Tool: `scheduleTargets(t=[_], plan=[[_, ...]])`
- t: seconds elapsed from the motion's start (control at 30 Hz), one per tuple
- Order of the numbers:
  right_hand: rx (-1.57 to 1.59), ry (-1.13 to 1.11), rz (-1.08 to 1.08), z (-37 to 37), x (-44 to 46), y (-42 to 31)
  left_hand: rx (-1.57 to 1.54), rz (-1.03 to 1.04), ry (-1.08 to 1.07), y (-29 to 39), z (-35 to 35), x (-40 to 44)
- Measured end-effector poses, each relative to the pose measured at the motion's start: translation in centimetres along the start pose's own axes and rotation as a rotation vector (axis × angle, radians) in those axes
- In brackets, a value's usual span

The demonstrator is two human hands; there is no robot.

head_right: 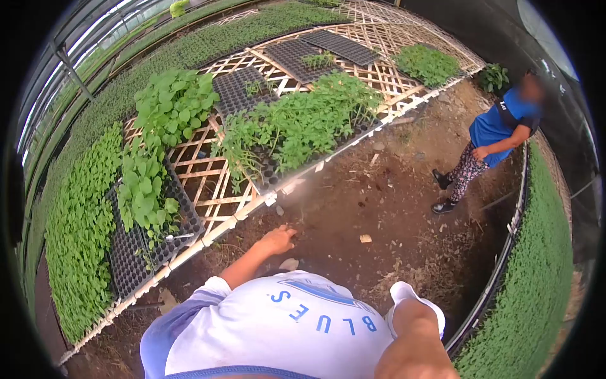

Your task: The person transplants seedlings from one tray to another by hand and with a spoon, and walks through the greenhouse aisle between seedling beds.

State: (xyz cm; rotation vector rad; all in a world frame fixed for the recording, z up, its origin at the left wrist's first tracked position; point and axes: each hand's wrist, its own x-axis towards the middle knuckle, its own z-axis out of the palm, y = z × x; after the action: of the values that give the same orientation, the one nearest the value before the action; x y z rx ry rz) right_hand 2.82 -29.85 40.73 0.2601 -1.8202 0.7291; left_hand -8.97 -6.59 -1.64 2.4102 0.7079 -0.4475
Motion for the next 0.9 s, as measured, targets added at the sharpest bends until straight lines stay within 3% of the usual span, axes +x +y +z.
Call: scheduleTargets(t=[0.13,0.33,0.53,0.9], plan=[[-0.088,-0.063,0.181,-0.1,-3.2,-2.4,0.0,-0.12,-0.063,1.6,2.5,-3.1],[-0.239,0.24,0.355,1.0,-6.1,-3.2,-0.032,-0.163,-0.075,1.9,5.3,-4.2],[-0.312,0.27,0.356,0.8,-7.6,-4.6,-0.021,-0.221,-0.063,4.2,3.6,-3.8],[-0.502,0.305,0.356,1.2,-9.0,-5.9,0.075,-0.108,-0.131,3.8,4.5,-1.1]])
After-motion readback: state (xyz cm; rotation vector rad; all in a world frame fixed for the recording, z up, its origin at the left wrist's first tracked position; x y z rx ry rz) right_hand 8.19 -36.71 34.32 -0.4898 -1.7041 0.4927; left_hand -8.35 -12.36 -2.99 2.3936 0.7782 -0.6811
